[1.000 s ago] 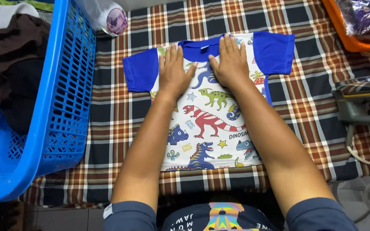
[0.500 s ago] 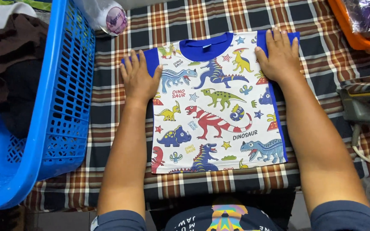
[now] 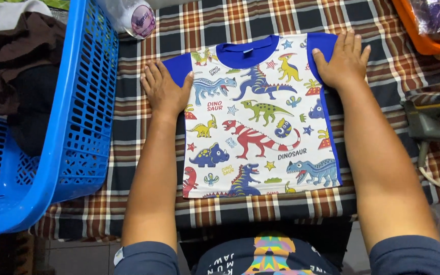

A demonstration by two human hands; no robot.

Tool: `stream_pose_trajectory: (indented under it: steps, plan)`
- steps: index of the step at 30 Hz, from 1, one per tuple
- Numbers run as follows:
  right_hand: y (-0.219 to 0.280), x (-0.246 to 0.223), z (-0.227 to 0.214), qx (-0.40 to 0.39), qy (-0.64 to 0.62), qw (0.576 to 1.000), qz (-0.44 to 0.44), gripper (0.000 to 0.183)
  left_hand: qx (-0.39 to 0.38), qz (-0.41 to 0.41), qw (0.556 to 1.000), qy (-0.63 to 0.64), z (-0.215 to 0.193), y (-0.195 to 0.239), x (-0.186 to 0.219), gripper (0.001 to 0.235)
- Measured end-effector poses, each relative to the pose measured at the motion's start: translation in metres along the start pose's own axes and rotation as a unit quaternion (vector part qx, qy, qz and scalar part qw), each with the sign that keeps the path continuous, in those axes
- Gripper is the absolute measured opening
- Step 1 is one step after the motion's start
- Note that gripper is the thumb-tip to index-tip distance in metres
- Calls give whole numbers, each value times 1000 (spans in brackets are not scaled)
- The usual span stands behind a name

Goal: The person takes a child's t-shirt from a laundry basket, lays it flat on a plaid ironing board, smooths it, sprays it with water, and irons it with a steam iron. The person irons the sleeves and body of the shirt, then lifts the shirt to inspect it.

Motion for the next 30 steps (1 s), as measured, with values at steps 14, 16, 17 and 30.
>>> stream_pose_trajectory:
  steps: [14, 16, 17, 30]
  plan:
    - [106, 17, -17, 61, -77, 982, -161, 76, 315, 57, 909, 265, -34, -45, -52, 62]
    - [101, 20, -12, 75, -82, 977, -184, 77, 324, 45, 891, 314, -42, -86, -64, 63]
    - [100, 19, -11, 88, -86, 971, -207, 79, 332, 32, 871, 361, -47, -107, -71, 66]
    - [88, 20, -7, 106, -84, 970, -203, 68, 459, 146, 776, 407, -92, -195, -81, 52]
Point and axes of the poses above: each hand's wrist, its own y-axis away from the middle knuckle, its own z-axis out of the palm, x = y × z, the point moved 9 cm from there along -y, towards the middle knuckle, and after that the axes turned 7 degrees about z, right-handed, at the moved point
